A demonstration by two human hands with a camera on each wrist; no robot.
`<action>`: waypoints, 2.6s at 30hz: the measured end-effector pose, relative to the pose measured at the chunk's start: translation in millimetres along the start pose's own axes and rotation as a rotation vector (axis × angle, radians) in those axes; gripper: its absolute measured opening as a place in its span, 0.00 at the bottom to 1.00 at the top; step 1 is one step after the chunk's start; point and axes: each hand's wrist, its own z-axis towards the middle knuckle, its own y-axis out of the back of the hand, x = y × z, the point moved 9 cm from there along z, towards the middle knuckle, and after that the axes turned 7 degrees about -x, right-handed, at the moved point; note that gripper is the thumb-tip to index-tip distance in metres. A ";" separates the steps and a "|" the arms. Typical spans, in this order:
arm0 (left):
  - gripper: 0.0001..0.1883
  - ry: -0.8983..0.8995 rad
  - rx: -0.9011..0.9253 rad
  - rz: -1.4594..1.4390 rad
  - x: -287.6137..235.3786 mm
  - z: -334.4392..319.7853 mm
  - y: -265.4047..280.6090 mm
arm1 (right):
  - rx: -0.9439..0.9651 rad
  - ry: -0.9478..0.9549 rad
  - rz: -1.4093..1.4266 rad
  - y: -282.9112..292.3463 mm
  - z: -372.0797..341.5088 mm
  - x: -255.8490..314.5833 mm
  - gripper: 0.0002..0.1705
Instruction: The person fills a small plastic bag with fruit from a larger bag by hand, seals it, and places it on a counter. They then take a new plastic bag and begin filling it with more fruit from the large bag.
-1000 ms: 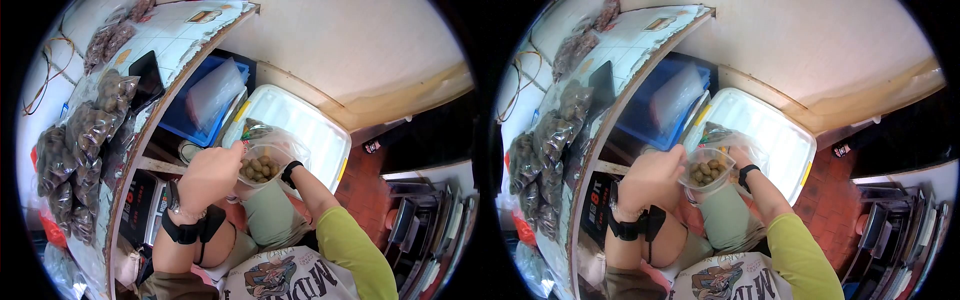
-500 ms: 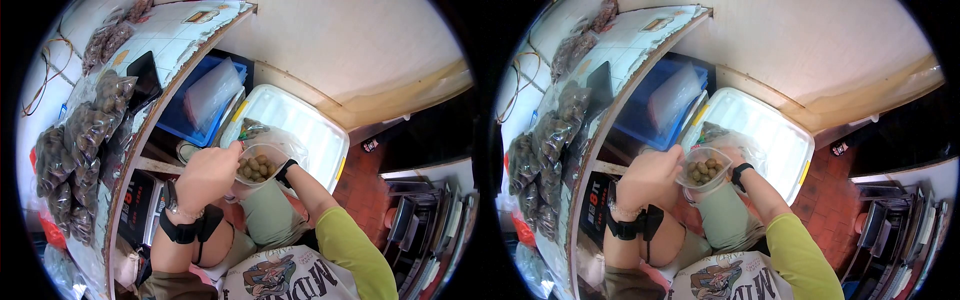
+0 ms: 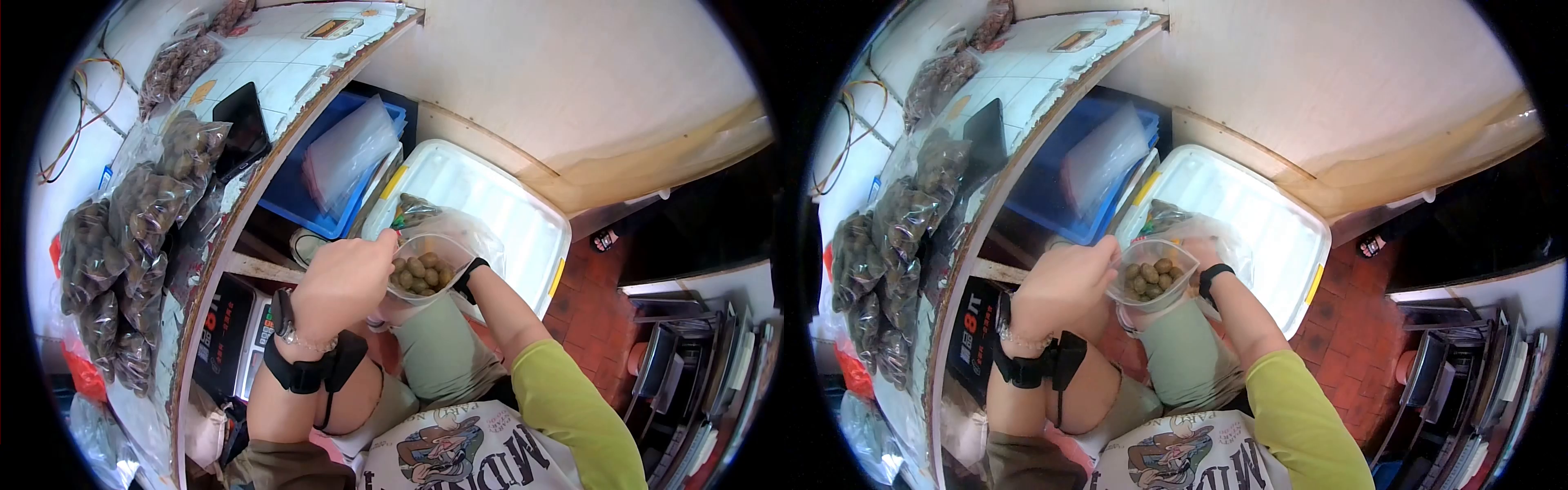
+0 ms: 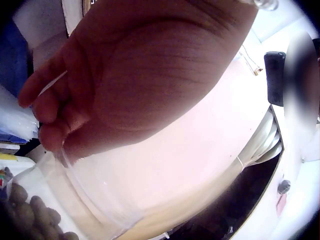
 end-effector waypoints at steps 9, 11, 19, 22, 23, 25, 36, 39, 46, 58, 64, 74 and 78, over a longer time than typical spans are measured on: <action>0.09 0.007 0.005 -0.007 2.2 -0.6 -0.1 | -0.010 -0.008 -0.013 3.6 -3.2 -6.2 0.17; 0.09 0.007 0.014 -0.002 1.7 0.0 -1.5 | -0.008 -0.010 -0.024 3.4 -4.9 -8.0 0.17; 0.09 -0.006 -0.002 -0.015 -0.6 -0.6 0.0 | -0.022 -0.007 -0.051 -0.1 -8.9 -1.8 0.17; 0.09 0.009 0.009 -0.019 1.6 -0.9 -1.4 | -0.037 -0.007 -0.057 -1.6 -8.8 0.3 0.17; 0.09 0.011 0.010 -0.019 2.0 -1.2 -1.0 | -0.045 -0.009 -0.061 -1.3 -8.0 -0.2 0.17; 0.09 0.015 0.010 -0.017 1.8 -1.1 0.1 | -0.059 -0.017 -0.064 0.3 -7.5 -2.2 0.17; 0.09 0.021 0.042 -0.019 4.4 -0.1 -2.5 | -0.013 -0.081 -0.067 -20.2 -0.8 -49.2 0.14; 0.09 0.019 0.028 -0.021 5.8 -0.4 -2.6 | -0.038 -0.126 -0.003 -12.7 -3.2 -50.7 0.13; 0.09 0.043 0.038 -0.027 11.0 -1.2 -3.8 | -0.136 -0.289 0.388 -1.3 -3.6 -66.8 0.12; 0.08 0.038 0.032 -0.042 8.7 0.4 -4.9 | -0.319 -0.673 1.661 -1.0 -10.1 -71.3 0.09; 0.08 0.009 0.006 -0.073 7.2 0.2 -4.0 | -0.207 -0.623 1.818 -6.3 -8.4 -74.5 0.11; 0.08 0.011 0.023 -0.085 6.3 0.7 -3.6 | -0.285 -0.528 1.766 -21.0 -3.9 -92.9 0.15; 0.08 0.025 0.039 -0.077 7.2 -0.1 -4.3 | -0.308 -0.407 1.594 -10.1 -10.2 -86.4 0.14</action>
